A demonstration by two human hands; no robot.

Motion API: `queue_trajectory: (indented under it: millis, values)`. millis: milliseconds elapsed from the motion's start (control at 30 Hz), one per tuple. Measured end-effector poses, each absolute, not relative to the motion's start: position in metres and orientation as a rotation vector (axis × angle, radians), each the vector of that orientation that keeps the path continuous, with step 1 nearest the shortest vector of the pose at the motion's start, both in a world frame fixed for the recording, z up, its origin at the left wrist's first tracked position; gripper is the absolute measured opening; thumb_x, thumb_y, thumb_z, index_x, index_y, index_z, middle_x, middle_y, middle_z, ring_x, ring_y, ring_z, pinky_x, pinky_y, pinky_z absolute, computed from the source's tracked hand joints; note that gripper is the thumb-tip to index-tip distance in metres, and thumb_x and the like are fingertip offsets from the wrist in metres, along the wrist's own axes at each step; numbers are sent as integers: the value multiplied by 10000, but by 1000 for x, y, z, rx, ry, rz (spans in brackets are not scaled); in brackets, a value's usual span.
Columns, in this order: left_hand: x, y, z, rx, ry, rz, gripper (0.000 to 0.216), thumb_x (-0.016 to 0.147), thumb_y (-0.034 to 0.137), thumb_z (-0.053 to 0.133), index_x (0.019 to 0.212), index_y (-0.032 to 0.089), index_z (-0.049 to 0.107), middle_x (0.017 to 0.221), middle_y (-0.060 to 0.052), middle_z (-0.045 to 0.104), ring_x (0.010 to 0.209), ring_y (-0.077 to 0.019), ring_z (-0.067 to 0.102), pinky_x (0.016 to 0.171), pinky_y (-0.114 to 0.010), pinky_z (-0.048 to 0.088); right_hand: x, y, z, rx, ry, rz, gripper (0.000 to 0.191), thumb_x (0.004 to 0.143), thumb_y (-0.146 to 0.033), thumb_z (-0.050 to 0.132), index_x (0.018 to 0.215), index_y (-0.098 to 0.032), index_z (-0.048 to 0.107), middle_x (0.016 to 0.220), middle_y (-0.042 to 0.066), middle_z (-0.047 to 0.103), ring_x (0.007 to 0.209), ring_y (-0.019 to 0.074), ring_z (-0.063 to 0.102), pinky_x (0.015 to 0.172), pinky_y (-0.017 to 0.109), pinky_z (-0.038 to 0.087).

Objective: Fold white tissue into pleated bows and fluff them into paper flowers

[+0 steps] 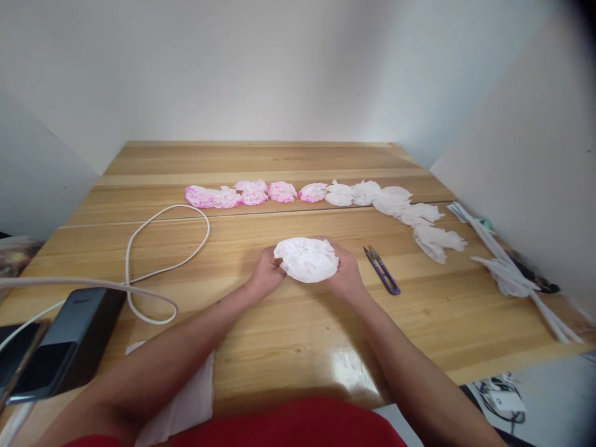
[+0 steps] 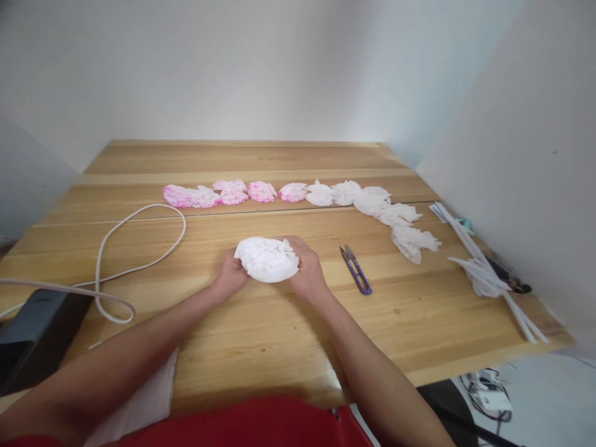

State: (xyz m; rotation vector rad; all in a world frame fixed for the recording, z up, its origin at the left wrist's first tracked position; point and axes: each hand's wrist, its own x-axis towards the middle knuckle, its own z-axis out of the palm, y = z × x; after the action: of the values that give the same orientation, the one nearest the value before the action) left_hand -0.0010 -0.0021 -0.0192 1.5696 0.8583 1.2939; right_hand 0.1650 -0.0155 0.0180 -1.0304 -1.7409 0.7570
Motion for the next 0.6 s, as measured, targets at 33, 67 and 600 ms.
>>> queue_trajectory:
  millis: [33, 67, 600]
  values:
    - [-2, -2, -20, 1560, 855, 1287, 184, 733, 314, 680, 818, 159, 732, 930, -87, 754, 895, -245, 707, 817, -341, 573, 166, -15, 18, -1015, -1755, 749, 203, 809, -231, 611, 985, -222, 712, 1037, 79, 713, 952, 233, 661, 859, 384, 528]
    - [-2, -2, -20, 1550, 848, 1281, 180, 733, 297, 673, 827, 155, 730, 930, -87, 753, 884, -243, 708, 810, -339, 575, 166, -15, 18, -995, -1766, 737, 206, 809, -225, 613, 990, -224, 711, 1038, 78, 713, 951, 231, 661, 863, 383, 527]
    - [-2, -3, -23, 1668, 876, 1223, 236, 725, 177, 564, 909, 164, 712, 990, -84, 741, 954, -247, 683, 856, -362, 540, 177, -6, 19, -862, -1967, 583, 220, 818, -220, 613, 1020, -251, 694, 1010, 65, 711, 976, 240, 633, 875, 404, 499]
